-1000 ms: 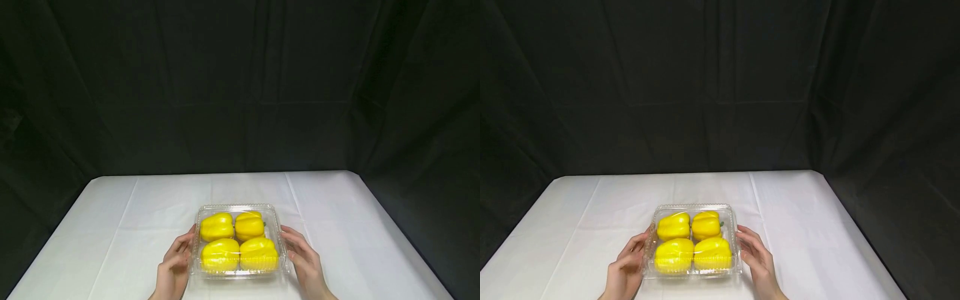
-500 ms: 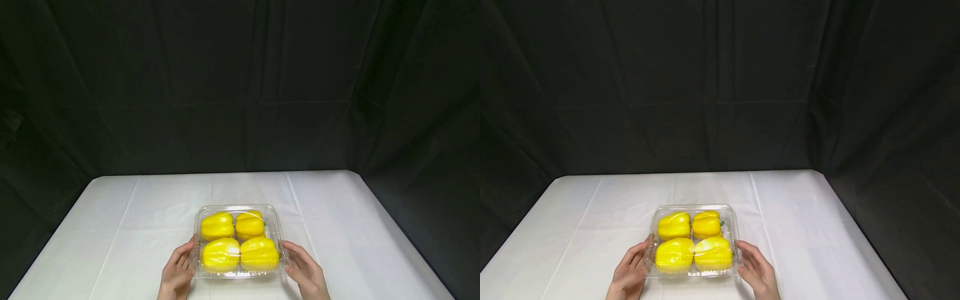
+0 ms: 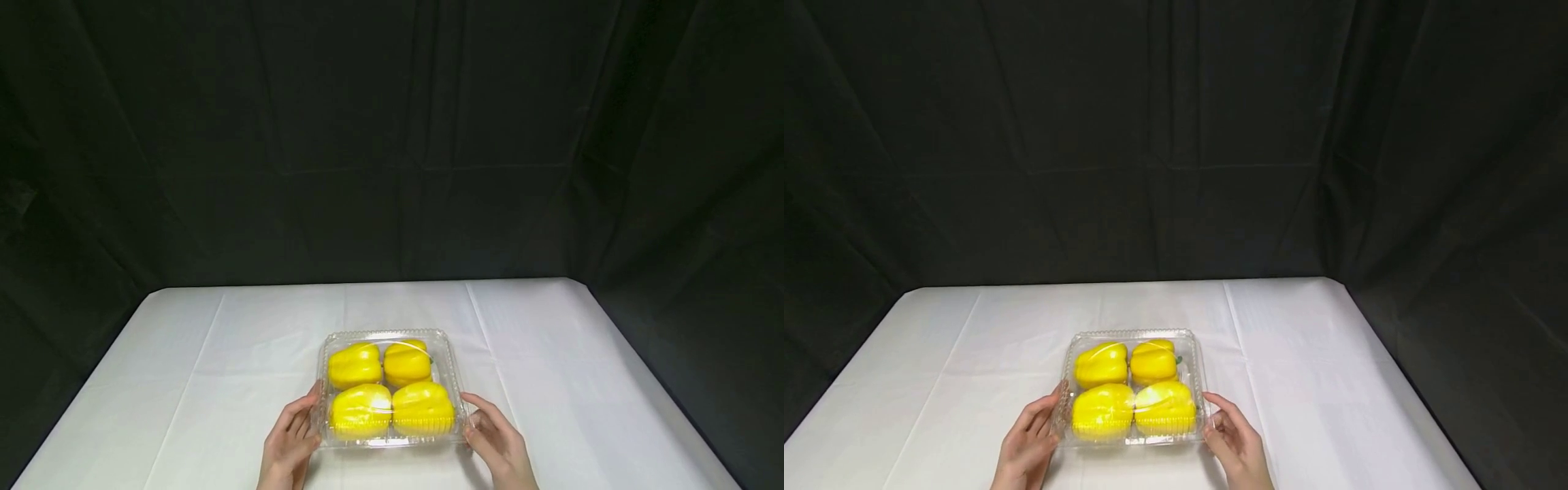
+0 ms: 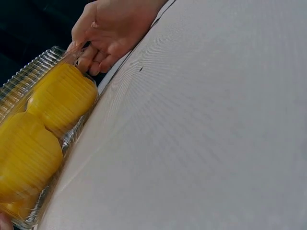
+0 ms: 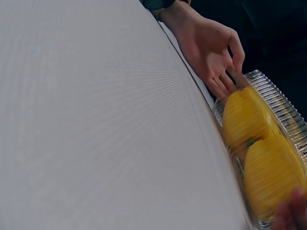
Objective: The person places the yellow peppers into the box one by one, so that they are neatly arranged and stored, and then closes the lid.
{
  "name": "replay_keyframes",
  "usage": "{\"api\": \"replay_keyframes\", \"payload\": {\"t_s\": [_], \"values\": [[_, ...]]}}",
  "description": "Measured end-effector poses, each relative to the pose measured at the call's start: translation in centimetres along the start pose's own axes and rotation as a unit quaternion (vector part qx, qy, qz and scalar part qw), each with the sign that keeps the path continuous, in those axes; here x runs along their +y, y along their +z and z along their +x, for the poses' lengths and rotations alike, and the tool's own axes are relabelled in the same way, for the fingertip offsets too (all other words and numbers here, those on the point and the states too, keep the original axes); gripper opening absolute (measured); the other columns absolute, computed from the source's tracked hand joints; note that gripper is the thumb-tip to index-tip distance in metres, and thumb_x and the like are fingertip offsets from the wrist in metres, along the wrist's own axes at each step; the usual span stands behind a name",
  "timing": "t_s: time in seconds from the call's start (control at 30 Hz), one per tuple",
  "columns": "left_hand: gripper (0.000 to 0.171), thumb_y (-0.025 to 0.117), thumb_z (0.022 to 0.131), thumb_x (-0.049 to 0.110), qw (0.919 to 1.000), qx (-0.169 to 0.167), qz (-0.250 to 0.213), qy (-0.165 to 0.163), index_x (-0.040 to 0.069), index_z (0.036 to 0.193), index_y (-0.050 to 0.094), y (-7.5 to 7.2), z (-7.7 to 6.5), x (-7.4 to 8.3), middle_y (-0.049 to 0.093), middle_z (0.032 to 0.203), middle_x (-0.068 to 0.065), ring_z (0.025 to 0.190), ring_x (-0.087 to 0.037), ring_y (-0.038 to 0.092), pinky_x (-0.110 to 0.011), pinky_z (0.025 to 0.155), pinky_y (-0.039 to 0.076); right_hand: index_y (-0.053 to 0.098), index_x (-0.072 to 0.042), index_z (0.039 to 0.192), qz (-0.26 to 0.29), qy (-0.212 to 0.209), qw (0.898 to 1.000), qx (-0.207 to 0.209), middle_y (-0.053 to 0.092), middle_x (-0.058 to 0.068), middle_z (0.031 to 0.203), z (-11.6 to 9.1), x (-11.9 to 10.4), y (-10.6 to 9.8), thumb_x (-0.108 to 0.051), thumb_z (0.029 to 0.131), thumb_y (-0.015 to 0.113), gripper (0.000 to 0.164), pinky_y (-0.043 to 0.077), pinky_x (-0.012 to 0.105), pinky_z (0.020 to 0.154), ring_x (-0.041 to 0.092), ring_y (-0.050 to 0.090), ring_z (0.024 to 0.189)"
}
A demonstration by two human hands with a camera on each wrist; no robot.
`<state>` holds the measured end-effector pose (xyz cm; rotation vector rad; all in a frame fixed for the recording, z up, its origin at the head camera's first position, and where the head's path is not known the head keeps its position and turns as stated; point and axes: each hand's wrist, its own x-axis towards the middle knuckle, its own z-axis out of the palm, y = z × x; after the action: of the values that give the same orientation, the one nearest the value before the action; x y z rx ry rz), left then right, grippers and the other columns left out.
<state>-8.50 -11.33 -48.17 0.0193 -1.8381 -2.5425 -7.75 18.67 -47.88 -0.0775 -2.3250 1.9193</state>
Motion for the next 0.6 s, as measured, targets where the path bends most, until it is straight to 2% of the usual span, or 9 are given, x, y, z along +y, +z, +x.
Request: {"api": "replay_keyframes", "payload": {"t_s": [0.13,0.37,0.6], "values": [[0.054,0.056,0.088,-0.007,0.9998,0.003,0.019,-0.005,-0.005,0.14,0.043,0.49,-0.05,0.15,0.031,0.159,-0.022,0.141,-0.008,0.038,-0.011,0.11,0.037,0.051,-0.008,0.14,0.032,0.007,0.999,-0.005,0.06,0.004,0.069,0.03,0.17,-0.17,-0.002,0.095,0.06,0.047,0.054,0.025,0.054,0.016,0.059,0.061],[0.051,0.053,0.091,-0.006,0.999,0.006,0.042,-0.014,-0.003,0.141,0.042,0.99,-0.09,0.46,0.035,0.158,-0.017,0.144,-0.01,0.036,-0.011,0.111,0.036,0.043,0.002,0.142,0.095,0.006,0.995,-0.014,0.061,0.001,0.071,0.08,0.47,-0.55,-0.001,0.095,0.062,0.051,0.053,0.021,0.057,0.009,0.057,0.063],[0.048,0.053,0.092,-0.005,0.9989,0.005,0.046,-0.008,-0.001,0.139,0.044,1.09,-0.17,0.36,0.036,0.158,-0.017,0.146,-0.014,0.035,-0.012,0.111,0.036,0.045,0.006,0.135,0.128,0.005,0.992,-0.013,0.062,0.001,0.073,0.28,0.63,-0.69,0.003,0.093,0.061,0.045,0.053,0.019,0.057,0.009,0.059,0.064]]}}
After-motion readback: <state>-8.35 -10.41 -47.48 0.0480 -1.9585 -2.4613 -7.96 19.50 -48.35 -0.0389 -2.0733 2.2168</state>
